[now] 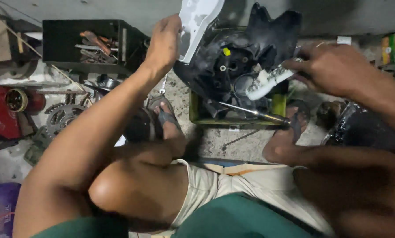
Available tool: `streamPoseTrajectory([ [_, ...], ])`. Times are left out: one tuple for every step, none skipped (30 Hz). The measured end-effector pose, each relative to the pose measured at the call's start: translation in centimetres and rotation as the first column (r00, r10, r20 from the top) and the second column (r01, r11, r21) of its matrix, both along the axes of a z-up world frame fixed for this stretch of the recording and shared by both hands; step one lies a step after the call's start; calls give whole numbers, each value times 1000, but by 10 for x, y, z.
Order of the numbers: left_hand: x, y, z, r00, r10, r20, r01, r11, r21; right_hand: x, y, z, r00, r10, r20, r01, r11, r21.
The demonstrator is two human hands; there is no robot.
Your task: The person sits on the floor and disassembles a motorcycle speedometer, separating the dial face and circuit board from the white housing. They wipe the gauge lens and housing with a cloth, then use a screwdriver on the black housing parts.
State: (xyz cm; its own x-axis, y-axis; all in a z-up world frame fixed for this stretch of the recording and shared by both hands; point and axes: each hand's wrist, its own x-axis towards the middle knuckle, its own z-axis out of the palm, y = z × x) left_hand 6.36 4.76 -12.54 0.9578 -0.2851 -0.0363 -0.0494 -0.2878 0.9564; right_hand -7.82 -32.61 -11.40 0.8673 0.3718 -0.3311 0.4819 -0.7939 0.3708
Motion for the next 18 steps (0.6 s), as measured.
streamPoseTrajectory([
  [-5, 2, 10, 1000, 7, 2, -7, 1000, 1, 6, 4, -11, 1000, 7, 2, -7, 1000, 1],
  [-11, 3, 20, 994, 70, -84, -68, 997, 21, 12, 9, -21, 994, 87, -59, -85, 996, 40],
  [-18, 4, 30, 977, 133, -168, -127, 991, 46, 17, 13, -31, 979, 169, -117, -160, 983, 85],
  [-19, 5, 30, 976, 135, -168, -130, 991, 43, 24, 17, -39, 978, 171, -117, -162, 983, 82],
  [-19, 6, 30, 985, 105, -134, -105, 994, 9, 31, 20, -46, 960, 259, -108, -244, 960, 134],
  [-18, 8, 30, 992, 80, -93, -82, 996, -23, 41, 25, -54, 933, 348, -88, -328, 926, 184],
  [-19, 8, 32, 992, 86, -88, -89, 996, -26, 46, 28, -57, 931, 354, -84, -335, 925, 180],
  [-21, 9, 34, 993, 88, -80, -87, 996, 15, 50, 32, -61, 935, 328, -135, -305, 938, 167],
  [-23, 10, 36, 993, 89, -71, -85, 995, 57, 53, 36, -66, 936, 301, -185, -275, 949, 153],
  [-23, 12, 36, 994, 87, -72, -83, 995, 53, 53, 41, -66, 936, 299, -186, -274, 950, 149],
  [-23, 14, 36, 992, 98, -85, -92, 993, 70, 53, 45, -66, 929, 290, -232, -257, 953, 163],
  [-21, 15, 36, 989, 111, -95, -103, 991, 86, 56, 48, -66, 919, 282, -274, -241, 955, 174],
  [-19, 13, 39, 990, 110, -93, -103, 991, 80, 59, 45, -75, 920, 281, -273, -242, 956, 169],
  [-20, 13, 41, 991, 103, -89, -99, 994, 56, 60, 44, -85, 915, 317, -249, -271, 941, 203],
  [-20, 13, 43, 992, 97, -85, -94, 995, 31, 60, 42, -95, 909, 352, -224, -300, 924, 236],
  [-23, 10, 51, 992, 97, -82, -95, 995, 29, 59, 45, -96, 909, 352, -222, -301, 925, 233],
  [-26, 7, 59, 980, 52, -191, -72, 992, -99, 58, 47, -96, 918, 305, -252, -253, 942, 221],
  [-28, 3, 68, 957, -9, -289, -60, 972, -229, 58, 48, -95, 926, 256, -279, -203, 958, 205],
])
